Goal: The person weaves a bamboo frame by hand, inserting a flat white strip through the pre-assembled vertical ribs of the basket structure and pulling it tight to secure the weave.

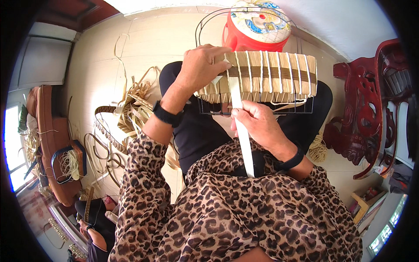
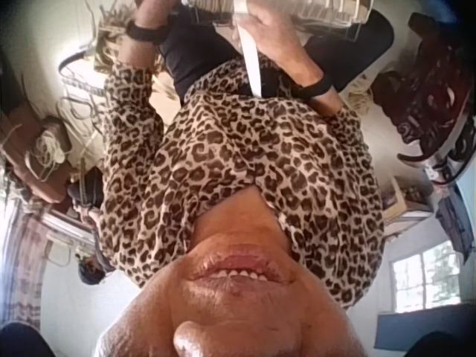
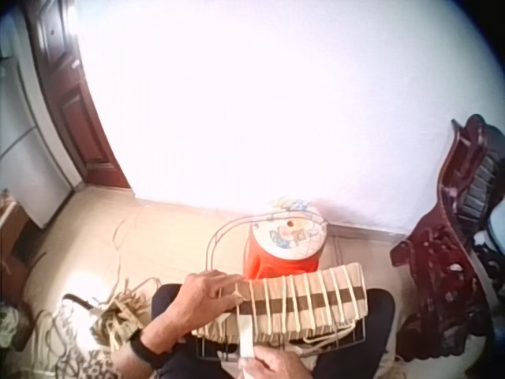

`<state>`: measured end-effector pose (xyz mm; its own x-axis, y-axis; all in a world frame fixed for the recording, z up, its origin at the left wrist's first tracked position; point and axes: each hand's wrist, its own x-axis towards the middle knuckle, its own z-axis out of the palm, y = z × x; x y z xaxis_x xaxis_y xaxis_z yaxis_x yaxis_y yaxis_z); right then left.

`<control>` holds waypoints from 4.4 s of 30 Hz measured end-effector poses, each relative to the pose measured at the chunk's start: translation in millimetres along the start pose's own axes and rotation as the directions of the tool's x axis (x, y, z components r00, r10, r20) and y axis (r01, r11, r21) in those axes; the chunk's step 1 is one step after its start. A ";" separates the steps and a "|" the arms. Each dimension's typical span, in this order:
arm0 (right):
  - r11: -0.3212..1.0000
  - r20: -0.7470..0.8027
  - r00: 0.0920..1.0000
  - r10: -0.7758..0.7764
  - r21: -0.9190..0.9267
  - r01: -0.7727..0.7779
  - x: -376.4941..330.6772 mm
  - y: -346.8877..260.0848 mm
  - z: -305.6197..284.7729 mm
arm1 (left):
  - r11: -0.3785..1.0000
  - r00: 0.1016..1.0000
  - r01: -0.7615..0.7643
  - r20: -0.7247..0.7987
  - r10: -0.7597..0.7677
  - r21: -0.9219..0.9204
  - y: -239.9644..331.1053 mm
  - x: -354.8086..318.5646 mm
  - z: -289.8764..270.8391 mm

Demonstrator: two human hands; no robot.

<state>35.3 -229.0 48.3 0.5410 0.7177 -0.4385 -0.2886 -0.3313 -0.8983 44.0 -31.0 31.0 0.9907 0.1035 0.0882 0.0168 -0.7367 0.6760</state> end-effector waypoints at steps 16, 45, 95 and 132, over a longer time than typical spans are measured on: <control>0.972 0.305 0.939 -0.159 -0.120 0.204 -49.7 -43.2 -25.1 | 0.945 0.911 -0.324 -0.258 0.322 0.038 60.4 -81.8 21.6; 0.965 -0.111 0.960 -0.257 0.027 0.262 -24.3 -16.2 -16.7 | 0.894 0.967 -0.236 -0.186 0.175 -0.381 59.0 -102.2 43.6; 0.888 -0.299 0.954 -0.001 0.439 0.138 -58.4 3.6 -80.7 | 0.994 0.918 -0.089 -0.382 0.104 0.057 53.3 -86.6 14.8; 0.912 -0.364 0.931 -0.037 0.368 0.181 12.7 -9.9 -12.2 | 0.974 0.827 -0.187 -0.515 0.225 0.127 63.5 -80.6 48.4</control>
<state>54.7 -224.0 51.2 0.8019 0.4572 -0.3847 -0.4563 0.0527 -0.8883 -28.3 -118.5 31.4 0.7536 0.2636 0.6022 -0.1515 -0.8218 0.5493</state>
